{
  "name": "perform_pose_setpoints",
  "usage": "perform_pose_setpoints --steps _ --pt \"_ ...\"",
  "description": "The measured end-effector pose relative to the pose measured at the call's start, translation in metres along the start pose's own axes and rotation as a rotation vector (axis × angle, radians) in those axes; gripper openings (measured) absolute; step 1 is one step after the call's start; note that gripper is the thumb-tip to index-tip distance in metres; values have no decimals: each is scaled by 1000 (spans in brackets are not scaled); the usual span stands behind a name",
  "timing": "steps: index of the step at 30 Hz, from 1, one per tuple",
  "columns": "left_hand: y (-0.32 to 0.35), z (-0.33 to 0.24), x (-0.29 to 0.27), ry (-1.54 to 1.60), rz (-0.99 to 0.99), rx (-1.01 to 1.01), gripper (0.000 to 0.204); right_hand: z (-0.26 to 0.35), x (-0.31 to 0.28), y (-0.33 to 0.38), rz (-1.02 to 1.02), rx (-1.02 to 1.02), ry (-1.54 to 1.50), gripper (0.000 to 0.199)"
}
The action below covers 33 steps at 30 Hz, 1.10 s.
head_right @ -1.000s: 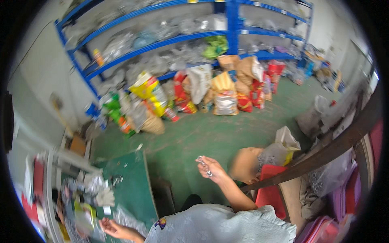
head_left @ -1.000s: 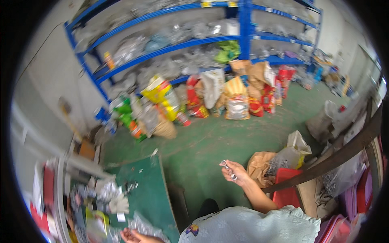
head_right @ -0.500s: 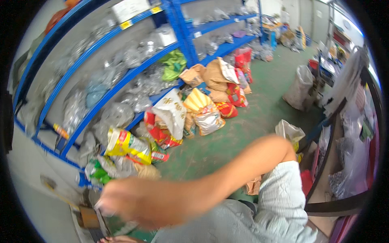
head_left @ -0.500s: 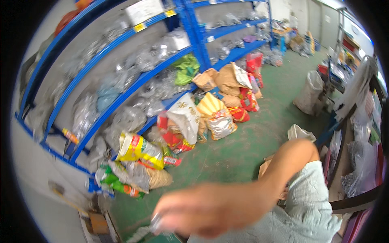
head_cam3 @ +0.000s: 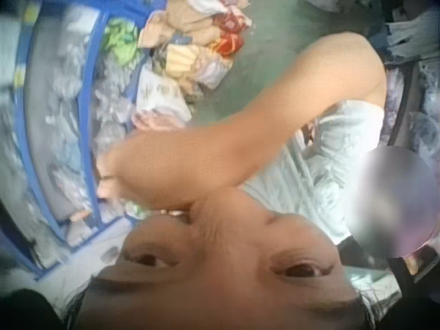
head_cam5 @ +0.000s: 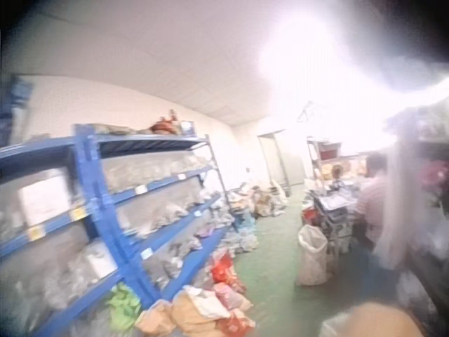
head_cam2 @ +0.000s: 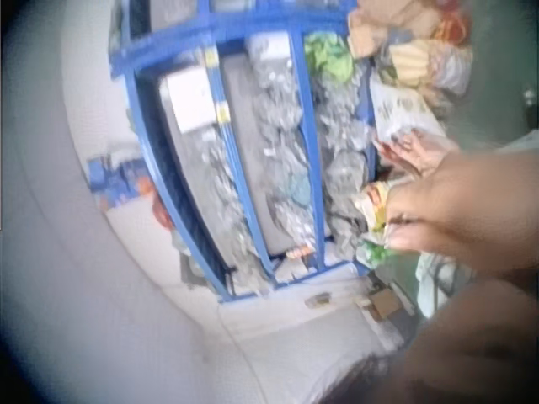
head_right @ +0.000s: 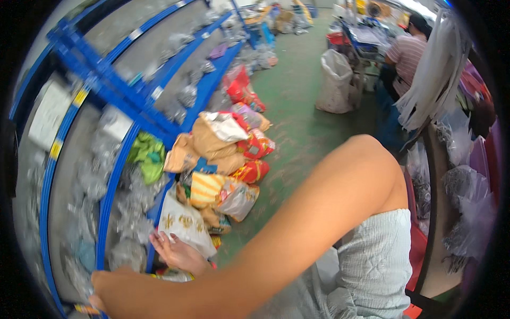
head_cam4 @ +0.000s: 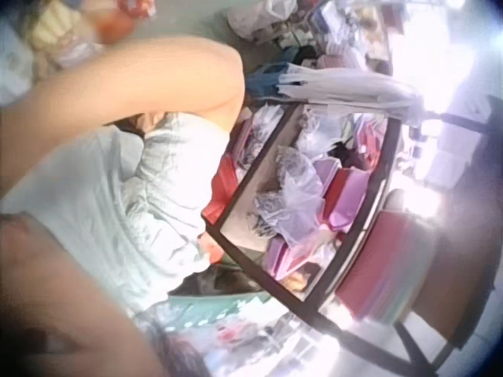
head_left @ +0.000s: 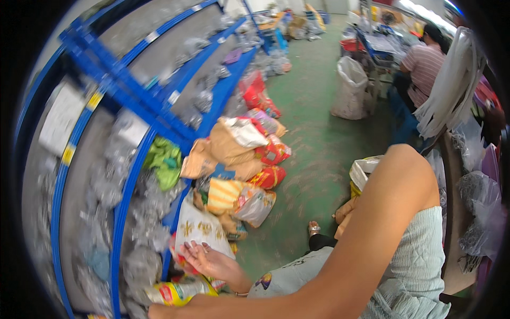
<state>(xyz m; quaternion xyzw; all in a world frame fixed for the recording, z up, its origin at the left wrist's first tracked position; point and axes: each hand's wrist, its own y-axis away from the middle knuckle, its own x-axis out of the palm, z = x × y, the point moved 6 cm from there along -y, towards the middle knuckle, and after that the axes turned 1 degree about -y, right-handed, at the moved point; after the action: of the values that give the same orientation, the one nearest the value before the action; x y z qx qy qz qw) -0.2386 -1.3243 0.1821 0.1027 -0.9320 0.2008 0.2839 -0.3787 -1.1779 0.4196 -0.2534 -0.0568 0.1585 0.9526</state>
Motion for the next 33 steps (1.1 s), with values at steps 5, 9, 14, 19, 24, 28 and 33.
perform_pose_setpoints --steps 5,9,14,19,24,28,33 --pt "-35 109 117 -80 -137 -328 45 12 -151 -42 96 180 -109 27" --pt "-69 185 158 -183 -107 -336 46 -8 -255 -64 -67 52 -212 28" --pt "-119 299 234 -150 -88 -435 44 -57 -367 -117 29 221 -89 26" --pt "-170 413 323 -62 -87 -473 45 -98 -517 -158 18 164 91 21" --pt "-190 520 461 201 230 -812 31 -185 -712 -145 -486 610 -337 25" --pt "-147 580 546 479 250 -1587 24 -277 -809 -138 -708 508 -233 28" --pt "-135 617 657 942 357 -1834 27 -344 -892 -150 -753 452 366 21"
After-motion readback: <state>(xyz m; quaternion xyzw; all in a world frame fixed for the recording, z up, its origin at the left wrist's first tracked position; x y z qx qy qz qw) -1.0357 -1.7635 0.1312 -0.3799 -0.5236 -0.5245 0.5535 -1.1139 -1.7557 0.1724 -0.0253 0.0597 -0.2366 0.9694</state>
